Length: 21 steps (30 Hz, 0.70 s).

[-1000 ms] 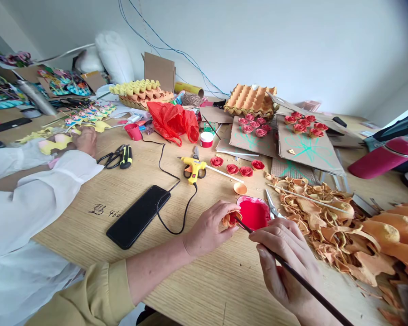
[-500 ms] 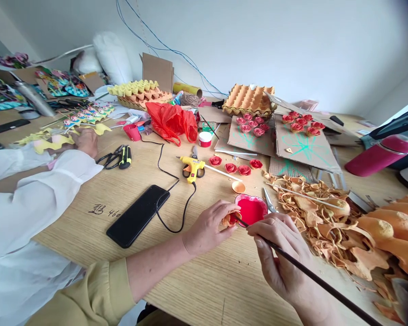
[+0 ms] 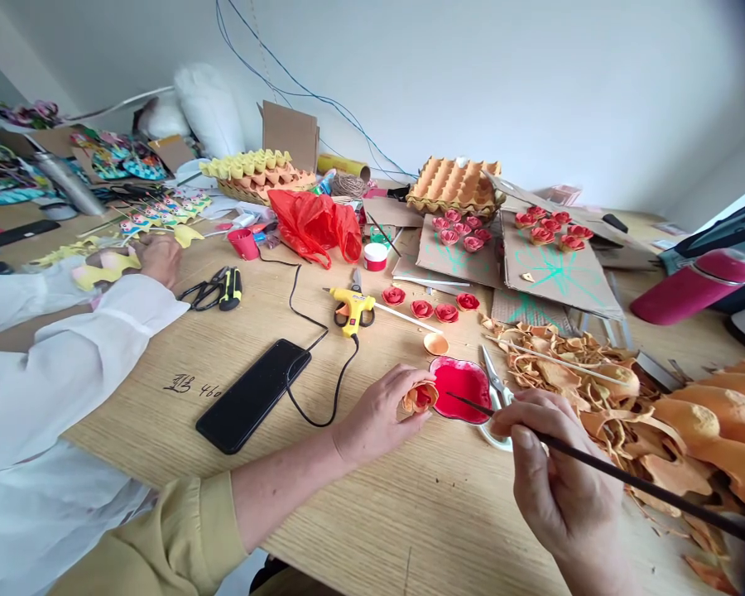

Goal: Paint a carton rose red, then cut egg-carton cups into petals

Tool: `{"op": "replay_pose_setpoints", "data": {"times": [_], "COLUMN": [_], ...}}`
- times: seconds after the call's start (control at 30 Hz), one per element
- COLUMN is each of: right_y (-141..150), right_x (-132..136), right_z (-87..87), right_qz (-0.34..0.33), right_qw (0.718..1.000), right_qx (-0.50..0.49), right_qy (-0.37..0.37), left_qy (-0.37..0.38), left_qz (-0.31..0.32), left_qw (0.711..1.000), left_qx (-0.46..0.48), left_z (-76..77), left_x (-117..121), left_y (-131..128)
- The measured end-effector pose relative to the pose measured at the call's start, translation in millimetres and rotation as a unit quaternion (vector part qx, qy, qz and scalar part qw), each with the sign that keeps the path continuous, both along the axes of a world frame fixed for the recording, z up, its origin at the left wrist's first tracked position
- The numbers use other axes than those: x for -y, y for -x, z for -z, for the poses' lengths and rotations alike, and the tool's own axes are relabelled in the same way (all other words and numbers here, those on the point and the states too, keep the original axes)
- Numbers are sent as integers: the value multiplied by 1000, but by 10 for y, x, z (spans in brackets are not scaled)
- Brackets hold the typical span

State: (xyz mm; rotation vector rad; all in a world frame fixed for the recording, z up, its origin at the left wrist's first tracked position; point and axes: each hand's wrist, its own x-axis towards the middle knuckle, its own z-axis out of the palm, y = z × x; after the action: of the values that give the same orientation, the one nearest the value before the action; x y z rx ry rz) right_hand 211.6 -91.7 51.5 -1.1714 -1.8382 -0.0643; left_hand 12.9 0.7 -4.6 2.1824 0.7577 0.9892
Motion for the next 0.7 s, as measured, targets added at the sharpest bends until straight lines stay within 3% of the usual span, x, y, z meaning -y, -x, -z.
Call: {"op": "replay_pose_setpoints", "data": {"times": [0.3,0.7], "right_y": [11,-8], "right_x": [-90,-104], "right_z": [51,114], "right_qz": [44,47], "right_qw": [996,995], "right_qx": [70,80], "right_qy": [32,24], "left_qy": [28,217], "left_qz": [-29,10], "left_qw": [999,969], "left_qx": [37,121], "left_z": [-33,-39], "left_x": [7,-17], "left_y": [-1,-4]}}
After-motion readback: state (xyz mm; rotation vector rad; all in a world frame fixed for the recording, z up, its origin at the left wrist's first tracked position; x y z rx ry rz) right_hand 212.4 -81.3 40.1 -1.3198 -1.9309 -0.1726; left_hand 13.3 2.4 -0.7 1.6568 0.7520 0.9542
